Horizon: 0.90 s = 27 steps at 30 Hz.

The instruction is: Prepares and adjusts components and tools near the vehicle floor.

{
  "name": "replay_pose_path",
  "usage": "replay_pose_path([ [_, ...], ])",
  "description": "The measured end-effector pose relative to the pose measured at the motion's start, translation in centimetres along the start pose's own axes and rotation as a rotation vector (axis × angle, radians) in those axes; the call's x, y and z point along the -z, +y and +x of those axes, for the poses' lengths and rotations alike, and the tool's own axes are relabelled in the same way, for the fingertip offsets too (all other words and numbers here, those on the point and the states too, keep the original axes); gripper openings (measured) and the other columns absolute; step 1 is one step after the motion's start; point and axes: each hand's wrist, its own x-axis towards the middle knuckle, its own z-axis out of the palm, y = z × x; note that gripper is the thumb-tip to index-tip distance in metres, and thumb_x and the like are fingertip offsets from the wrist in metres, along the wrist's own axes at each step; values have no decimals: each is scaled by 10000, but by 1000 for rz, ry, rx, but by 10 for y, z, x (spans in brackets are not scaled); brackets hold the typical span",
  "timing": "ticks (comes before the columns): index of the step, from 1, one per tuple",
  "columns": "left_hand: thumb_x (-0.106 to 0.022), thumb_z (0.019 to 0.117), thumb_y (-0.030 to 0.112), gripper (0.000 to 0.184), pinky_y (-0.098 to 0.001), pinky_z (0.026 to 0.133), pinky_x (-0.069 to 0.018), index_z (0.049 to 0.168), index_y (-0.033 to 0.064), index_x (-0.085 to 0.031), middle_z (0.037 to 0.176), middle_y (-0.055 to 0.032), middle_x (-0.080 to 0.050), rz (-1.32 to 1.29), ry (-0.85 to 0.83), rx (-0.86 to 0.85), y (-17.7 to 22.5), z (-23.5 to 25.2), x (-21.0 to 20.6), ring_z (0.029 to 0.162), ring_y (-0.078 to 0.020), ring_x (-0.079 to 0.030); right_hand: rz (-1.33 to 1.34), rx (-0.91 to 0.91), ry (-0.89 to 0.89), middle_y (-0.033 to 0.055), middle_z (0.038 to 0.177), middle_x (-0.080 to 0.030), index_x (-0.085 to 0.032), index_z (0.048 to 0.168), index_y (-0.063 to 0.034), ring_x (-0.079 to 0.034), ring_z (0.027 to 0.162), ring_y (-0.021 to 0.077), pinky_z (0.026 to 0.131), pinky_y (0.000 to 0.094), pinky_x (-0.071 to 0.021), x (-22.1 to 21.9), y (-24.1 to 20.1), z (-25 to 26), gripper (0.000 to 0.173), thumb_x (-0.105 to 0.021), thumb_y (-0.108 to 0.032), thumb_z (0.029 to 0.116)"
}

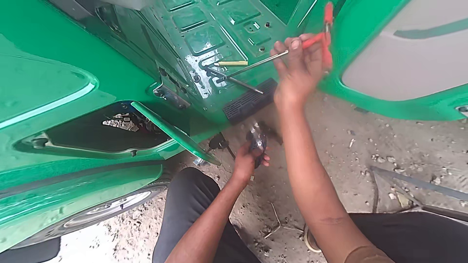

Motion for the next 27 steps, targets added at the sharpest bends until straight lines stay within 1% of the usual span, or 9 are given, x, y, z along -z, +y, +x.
replay_pose_path([
  [5, -454, 1049, 18, 276, -396, 662, -639, 1275, -111, -543, 1133, -261, -685, -32, -27, -10, 0, 0, 0, 755, -288, -723, -22, -288, 224, 212, 959, -692, -579, 1118, 49, -745, 844, 351, 731, 496, -667, 26, 60, -1, 210, -701, -14, 959],
  [9, -433, 1003, -11, 314, -406, 678, -634, 1285, -107, -533, 1126, -268, -686, -51, -42, -12, -3, 1, 1, 772, -295, -722, -390, -570, 152, 186, 937, -710, -575, 1166, 53, -760, 745, 280, 683, 417, -680, 35, 77, 4, 279, -671, -162, 1016],
  [13, -435, 1000, -14, 315, -423, 711, -640, 1287, -108, -526, 1139, -281, -681, -65, -28, -18, 0, 5, 5, 801, -315, -730, -529, -731, 15, 181, 902, -728, -574, 1170, 59, -766, 726, 271, 673, 394, -682, 36, 70, 14, 249, -652, -123, 1018],
  [15, -435, 981, -28, 348, -444, 755, -637, 1311, -104, -515, 1161, -288, -672, -77, -34, -11, 0, 8, 9, 843, -330, -730, -559, -761, -71, 178, 890, -744, -607, 1198, 49, -768, 716, 273, 652, 393, -680, 40, 58, 13, 259, -659, -126, 1015],
  [18, -465, 919, -70, 389, -458, 790, -633, 1301, -98, -526, 1186, -294, -664, -100, -30, -14, 3, 11, 11, 882, -340, -728, -543, -639, -160, 142, 891, -729, -662, 1176, 23, -739, 685, 244, 626, 386, -665, 58, 29, -10, 252, -631, -186, 1038],
  [22, -536, 914, -100, 384, -471, 837, -632, 1298, -97, -537, 1184, -299, -665, -117, -4, -14, 7, 18, 14, 920, -354, -730, -506, -615, 169, 23, 746, -643, -665, 909, -71, -604, 556, 117, 500, 274, -555, 94, 17, -90, 334, -593, -363, 1054],
  [23, -552, 910, -95, 382, -476, 826, -635, 1291, -89, -550, 1164, -289, -673, -83, -1, -23, 5, 20, 13, 911, -351, -731, -489, -695, 229, 4, 791, -636, -661, 937, -104, -593, 595, 102, 534, 260, -539, 102, 18, -111, 368, -560, -436, 1057],
  [25, -588, 904, -87, 383, -474, 744, -647, 1286, -60, -578, 1070, -254, -703, 68, 26, -55, -2, 24, 11, 849, -333, -735, -437, -870, 230, 21, 951, -700, -706, 1137, -141, -595, 640, 111, 533, 269, -501, 118, 25, -137, 507, -485, -588, 1039],
  [27, -618, 906, -76, 436, -479, 713, -660, 1334, -1, -583, 1042, -204, -723, 275, 67, -74, -9, 23, 8, 830, -320, -746, -357, -962, 143, 21, 1102, -727, -685, 1274, -185, -672, 800, 131, 647, 314, -560, 129, 23, -148, 579, -437, -647, 1029],
])
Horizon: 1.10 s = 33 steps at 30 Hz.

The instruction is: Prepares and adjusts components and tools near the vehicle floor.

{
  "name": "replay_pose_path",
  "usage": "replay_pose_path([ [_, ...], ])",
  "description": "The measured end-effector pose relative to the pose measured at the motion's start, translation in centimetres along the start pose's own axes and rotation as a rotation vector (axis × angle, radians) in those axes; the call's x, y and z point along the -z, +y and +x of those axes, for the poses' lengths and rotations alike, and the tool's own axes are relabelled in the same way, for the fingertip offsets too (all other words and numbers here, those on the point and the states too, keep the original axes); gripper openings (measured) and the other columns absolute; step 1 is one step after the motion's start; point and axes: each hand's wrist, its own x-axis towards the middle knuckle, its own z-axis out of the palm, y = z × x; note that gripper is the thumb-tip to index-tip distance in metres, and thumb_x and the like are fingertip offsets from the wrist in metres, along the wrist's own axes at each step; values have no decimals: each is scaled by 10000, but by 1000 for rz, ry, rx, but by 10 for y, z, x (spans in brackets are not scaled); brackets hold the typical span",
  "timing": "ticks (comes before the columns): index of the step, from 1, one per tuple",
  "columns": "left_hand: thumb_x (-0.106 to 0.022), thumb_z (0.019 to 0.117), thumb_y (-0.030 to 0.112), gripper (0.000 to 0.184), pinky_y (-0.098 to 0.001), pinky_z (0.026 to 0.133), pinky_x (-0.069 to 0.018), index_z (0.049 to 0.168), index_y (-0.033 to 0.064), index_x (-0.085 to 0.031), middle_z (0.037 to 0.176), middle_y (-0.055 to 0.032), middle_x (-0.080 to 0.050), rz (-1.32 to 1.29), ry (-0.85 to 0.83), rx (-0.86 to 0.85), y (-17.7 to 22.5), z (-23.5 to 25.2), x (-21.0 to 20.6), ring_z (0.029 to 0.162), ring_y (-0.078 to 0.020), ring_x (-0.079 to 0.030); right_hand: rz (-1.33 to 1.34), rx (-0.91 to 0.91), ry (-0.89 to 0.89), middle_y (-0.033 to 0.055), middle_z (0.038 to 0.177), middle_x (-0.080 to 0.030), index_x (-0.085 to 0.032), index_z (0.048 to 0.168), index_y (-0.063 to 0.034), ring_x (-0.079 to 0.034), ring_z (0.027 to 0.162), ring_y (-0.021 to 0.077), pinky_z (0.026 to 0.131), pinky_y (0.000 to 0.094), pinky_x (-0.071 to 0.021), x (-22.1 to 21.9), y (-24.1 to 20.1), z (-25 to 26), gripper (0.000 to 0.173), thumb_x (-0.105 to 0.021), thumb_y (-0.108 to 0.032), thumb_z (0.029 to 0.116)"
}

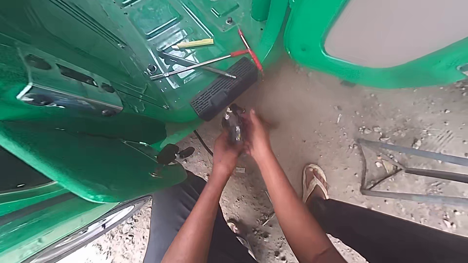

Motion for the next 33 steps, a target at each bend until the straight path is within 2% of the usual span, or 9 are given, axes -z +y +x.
replay_pose_path([
  [2, -651, 883, -10, 549, -490, 723, -674, 1414, 95, -563, 1060, -122, -738, 292, 16, -31, -6, -1, -3, 823, -266, -758, 85, 45, -88, 47, 1116, -726, -687, 1241, -133, -700, 930, 152, 791, 347, -603, 8, 4, 0, 500, -457, -540, 1066],
  [4, -683, 878, 84, 578, -481, 717, -662, 1436, 166, -561, 1009, -59, -758, 681, 66, -72, -7, 0, -11, 792, -200, -759, 168, 62, -81, 50, 1131, -734, -688, 1235, -118, -705, 943, 144, 789, 329, -599, 12, 7, 0, 432, -484, -465, 1077],
  [9, -637, 909, 37, 619, -581, 833, -591, 1507, 22, -482, 1220, -218, -694, 1251, 85, -213, -11, -5, -40, 976, -382, -727, 639, 55, -104, 116, 1081, -682, -592, 1239, -24, -686, 979, 211, 915, 395, -574, 22, 44, 15, 382, -371, -309, 1114],
  [15, -563, 993, 58, 555, -579, 693, -599, 1536, 53, -445, 1323, -207, -653, 1489, 91, -244, -37, -8, -67, 911, -417, -731, 1056, 34, -236, 79, 1008, -678, -598, 1119, -99, -690, 968, 213, 927, 398, -566, 46, 84, 30, 399, -321, -386, 1111],
  [19, -599, 974, 78, 574, -595, 710, -594, 1533, 86, -472, 1285, -205, -674, 1445, 61, -228, -29, -10, -71, 915, -411, -731, 1034, -51, 7, 29, 849, -698, -598, 985, -118, -724, 824, 145, 774, 285, -609, 39, 42, 3, 367, -315, -307, 1123],
  [22, -716, 916, 158, 492, -629, 770, -572, 1401, 178, -631, 1072, -144, -749, 1163, -8, -107, -21, 6, -47, 892, -336, -733, 1013, -44, 41, 20, 903, -666, -597, 1054, -114, -678, 846, 122, 766, 265, -576, 45, 45, 2, 234, -395, -224, 1102],
  [26, -758, 905, 130, 472, -571, 840, -593, 1361, 210, -661, 1097, -66, -760, 1008, -97, -5, -23, 22, -26, 923, -232, -742, 1019, -38, 27, 14, 974, -654, -602, 1130, -135, -659, 873, 124, 776, 275, -567, 48, 64, 14, 175, -467, -238, 1089],
  [32, -636, 927, -56, 409, -428, 715, -647, 1316, 68, -645, 1092, -112, -735, 589, -130, 111, -22, 30, -16, 837, -219, -741, 798, -164, 202, 49, 999, -647, -606, 1199, -78, -640, 866, 139, 789, 301, -552, 51, 42, 16, 227, -473, -230, 1097],
  [33, -630, 925, -64, 402, -416, 692, -640, 1309, 56, -647, 1075, -119, -733, 550, -110, 134, -21, 31, -16, 821, -220, -735, 660, -190, 306, 34, 925, -637, -608, 1144, -67, -622, 774, 115, 708, 278, -544, 53, 39, 17, 213, -465, -218, 1095],
])
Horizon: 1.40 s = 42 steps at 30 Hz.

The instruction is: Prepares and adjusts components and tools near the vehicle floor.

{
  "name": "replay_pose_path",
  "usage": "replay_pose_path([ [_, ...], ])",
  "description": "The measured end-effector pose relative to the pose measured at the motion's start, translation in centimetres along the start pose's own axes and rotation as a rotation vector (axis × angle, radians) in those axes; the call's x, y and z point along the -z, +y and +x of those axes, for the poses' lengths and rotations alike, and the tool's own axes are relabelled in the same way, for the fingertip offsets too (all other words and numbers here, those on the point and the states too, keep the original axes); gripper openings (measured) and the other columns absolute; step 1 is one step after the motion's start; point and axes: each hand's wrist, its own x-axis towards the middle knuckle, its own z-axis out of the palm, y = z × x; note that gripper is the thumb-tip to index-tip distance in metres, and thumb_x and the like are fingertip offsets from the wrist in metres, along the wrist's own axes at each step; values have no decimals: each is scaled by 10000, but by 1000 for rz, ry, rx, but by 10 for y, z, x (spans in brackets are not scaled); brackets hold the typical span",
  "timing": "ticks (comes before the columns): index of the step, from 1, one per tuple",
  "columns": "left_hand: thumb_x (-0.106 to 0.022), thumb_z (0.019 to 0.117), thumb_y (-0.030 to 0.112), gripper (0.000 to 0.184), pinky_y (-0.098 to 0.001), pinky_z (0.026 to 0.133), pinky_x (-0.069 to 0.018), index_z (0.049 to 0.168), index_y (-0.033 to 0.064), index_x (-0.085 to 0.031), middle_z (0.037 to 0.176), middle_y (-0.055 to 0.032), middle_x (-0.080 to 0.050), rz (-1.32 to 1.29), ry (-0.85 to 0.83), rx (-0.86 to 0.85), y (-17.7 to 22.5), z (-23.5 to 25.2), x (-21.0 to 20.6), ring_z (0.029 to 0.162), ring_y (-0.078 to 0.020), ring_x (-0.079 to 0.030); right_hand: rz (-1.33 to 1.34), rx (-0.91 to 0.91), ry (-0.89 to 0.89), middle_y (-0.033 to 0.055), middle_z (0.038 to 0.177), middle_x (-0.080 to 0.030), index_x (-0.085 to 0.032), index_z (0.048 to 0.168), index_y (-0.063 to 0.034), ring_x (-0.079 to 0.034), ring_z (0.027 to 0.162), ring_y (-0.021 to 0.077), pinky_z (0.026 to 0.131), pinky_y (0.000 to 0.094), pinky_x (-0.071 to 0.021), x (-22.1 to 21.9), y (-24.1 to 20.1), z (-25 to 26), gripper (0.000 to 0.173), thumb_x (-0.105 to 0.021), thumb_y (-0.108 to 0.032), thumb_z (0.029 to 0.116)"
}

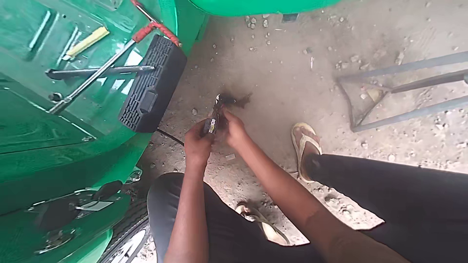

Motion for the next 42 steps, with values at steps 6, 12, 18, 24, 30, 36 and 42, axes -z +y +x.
replay_pose_path([
  [6, -658, 894, 54, 374, -497, 812, -617, 1266, 86, -678, 1075, -141, -725, 191, -12, 101, -3, 7, 3, 897, -262, -727, -305, 366, 122, 3, 871, -557, -565, 1070, -98, -552, 679, 97, 615, 261, -508, -24, -48, -4, 150, -486, -222, 1095],
  [12, -618, 867, 109, 426, -565, 942, -550, 1286, 146, -684, 1180, -119, -715, 398, -132, 75, 5, 1, -4, 1112, -288, -682, -1170, 587, -801, 47, 951, -644, -656, 1092, -32, -601, 748, 105, 679, 279, -546, -164, -61, -65, 227, -468, -160, 1089],
  [18, -642, 867, 57, 379, -457, 798, -614, 1244, 69, -676, 1088, -134, -707, 159, -221, 92, 5, -2, 4, 862, -231, -718, -2364, 856, -1119, 140, 1086, -662, -672, 1065, -72, -662, 1020, 307, 840, 515, -560, -279, 23, -71, 116, -633, -76, 955],
  [24, -776, 903, 173, 368, -389, 692, -615, 1244, 74, -680, 1022, -126, -721, 15, -206, 31, -5, 3, 7, 751, -195, -702, -2306, 1131, -1427, 133, 1191, -673, -708, 1153, -57, -614, 1180, 282, 1029, 430, -485, -288, 10, -69, 242, -627, -11, 930],
  [30, -757, 912, 149, 309, -389, 597, -590, 1214, 112, -702, 876, -82, -720, 45, -127, -156, 2, -22, 25, 650, -179, -668, -2266, 926, -1364, -35, 851, -712, -754, 979, -143, -664, 786, 77, 753, 323, -563, -218, -89, -105, 116, -656, -204, 993],
  [36, -774, 862, 157, 312, -404, 642, -594, 1172, 175, -741, 873, -11, -728, 120, -77, -241, 4, -35, 25, 700, -129, -675, -2445, 579, -1268, 45, 1124, -699, -704, 1184, -112, -659, 1069, 184, 985, 394, -535, -94, -119, -70, 213, -625, -226, 1023],
  [42, -792, 859, 117, 350, -369, 623, -610, 1198, 182, -739, 912, 3, -745, 119, -105, -282, 5, -45, 10, 702, -112, -690, -2434, 407, -1090, -6, 861, -673, -695, 1026, -151, -664, 751, 137, 673, 384, -577, -73, -128, -69, 168, -615, -298, 1040],
])
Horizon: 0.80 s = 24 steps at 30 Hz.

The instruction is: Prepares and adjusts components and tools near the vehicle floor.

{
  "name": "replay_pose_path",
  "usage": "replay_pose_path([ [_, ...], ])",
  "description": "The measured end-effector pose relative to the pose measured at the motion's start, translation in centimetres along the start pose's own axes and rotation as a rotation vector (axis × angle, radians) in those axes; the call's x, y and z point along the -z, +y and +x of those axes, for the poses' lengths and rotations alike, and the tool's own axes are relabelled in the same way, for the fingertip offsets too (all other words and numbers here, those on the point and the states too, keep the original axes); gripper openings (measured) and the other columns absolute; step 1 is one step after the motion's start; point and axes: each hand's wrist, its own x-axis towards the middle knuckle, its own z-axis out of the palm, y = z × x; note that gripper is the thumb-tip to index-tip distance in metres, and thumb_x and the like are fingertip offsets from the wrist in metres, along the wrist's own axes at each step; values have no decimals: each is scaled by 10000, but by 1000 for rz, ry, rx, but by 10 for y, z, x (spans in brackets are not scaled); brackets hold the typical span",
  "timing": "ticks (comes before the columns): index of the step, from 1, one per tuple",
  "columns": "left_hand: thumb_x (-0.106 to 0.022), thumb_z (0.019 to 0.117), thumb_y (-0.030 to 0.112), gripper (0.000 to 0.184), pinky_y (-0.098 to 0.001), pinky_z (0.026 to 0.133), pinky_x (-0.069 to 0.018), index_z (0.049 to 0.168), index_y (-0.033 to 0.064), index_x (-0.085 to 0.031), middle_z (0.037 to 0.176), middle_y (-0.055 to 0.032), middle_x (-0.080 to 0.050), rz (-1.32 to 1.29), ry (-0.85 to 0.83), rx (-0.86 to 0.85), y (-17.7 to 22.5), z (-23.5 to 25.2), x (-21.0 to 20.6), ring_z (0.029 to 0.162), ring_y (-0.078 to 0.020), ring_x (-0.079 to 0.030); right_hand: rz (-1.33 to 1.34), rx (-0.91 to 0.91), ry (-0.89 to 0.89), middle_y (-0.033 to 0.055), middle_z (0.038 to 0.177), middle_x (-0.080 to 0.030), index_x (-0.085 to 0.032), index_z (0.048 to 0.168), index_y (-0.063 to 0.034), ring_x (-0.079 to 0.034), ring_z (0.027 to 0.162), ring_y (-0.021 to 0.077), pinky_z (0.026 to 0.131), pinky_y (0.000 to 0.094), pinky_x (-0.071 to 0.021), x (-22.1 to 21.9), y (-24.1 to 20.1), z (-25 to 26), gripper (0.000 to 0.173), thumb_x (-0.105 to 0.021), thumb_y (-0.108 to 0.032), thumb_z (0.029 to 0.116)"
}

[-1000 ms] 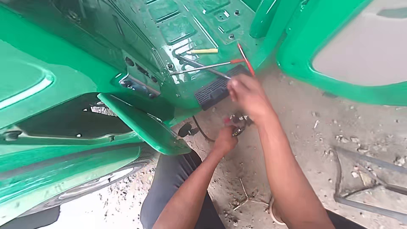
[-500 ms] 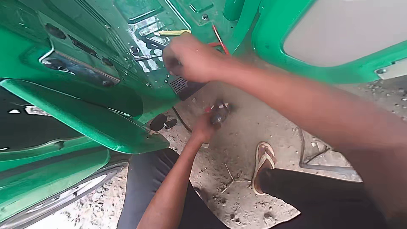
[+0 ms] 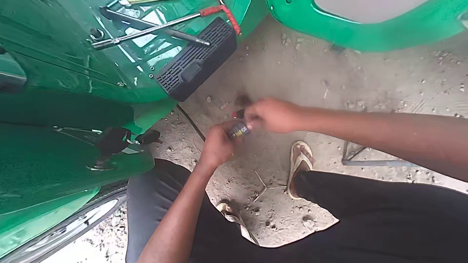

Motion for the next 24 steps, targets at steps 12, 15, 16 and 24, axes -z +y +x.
replay_pose_path([
  [12, -827, 806, 60, 464, -339, 693, -639, 1230, 231, -748, 1009, 50, -767, 27, 1, -44, 14, 0, -12, 790, -66, -720, 211, 98, 128, -40, 839, -722, -800, 910, -164, -656, 786, 77, 733, 334, -541, -14, 23, -16, 136, -693, -210, 980],
  [15, -833, 800, 64, 460, -337, 692, -639, 1225, 221, -750, 1006, 50, -768, 38, 2, -36, 14, -1, -14, 787, -66, -721, 169, 164, 166, -42, 843, -723, -800, 905, -169, -665, 831, 83, 775, 344, -541, -17, 27, -18, 149, -681, -217, 981],
  [16, -830, 799, 67, 459, -340, 686, -638, 1224, 219, -749, 1001, 48, -767, 47, 9, -36, 15, -1, -14, 782, -65, -719, 161, 173, 179, -46, 848, -725, -800, 905, -173, -667, 836, 79, 778, 342, -543, -18, 28, -18, 153, -677, -220, 981],
  [24, -794, 809, 129, 444, -342, 638, -608, 1234, 243, -734, 944, 64, -752, 209, 73, -38, 23, -6, -25, 725, -46, -690, 173, 212, 240, -50, 835, -726, -806, 900, -172, -666, 854, 76, 816, 337, -539, -25, 32, -23, 159, -670, -211, 972],
])
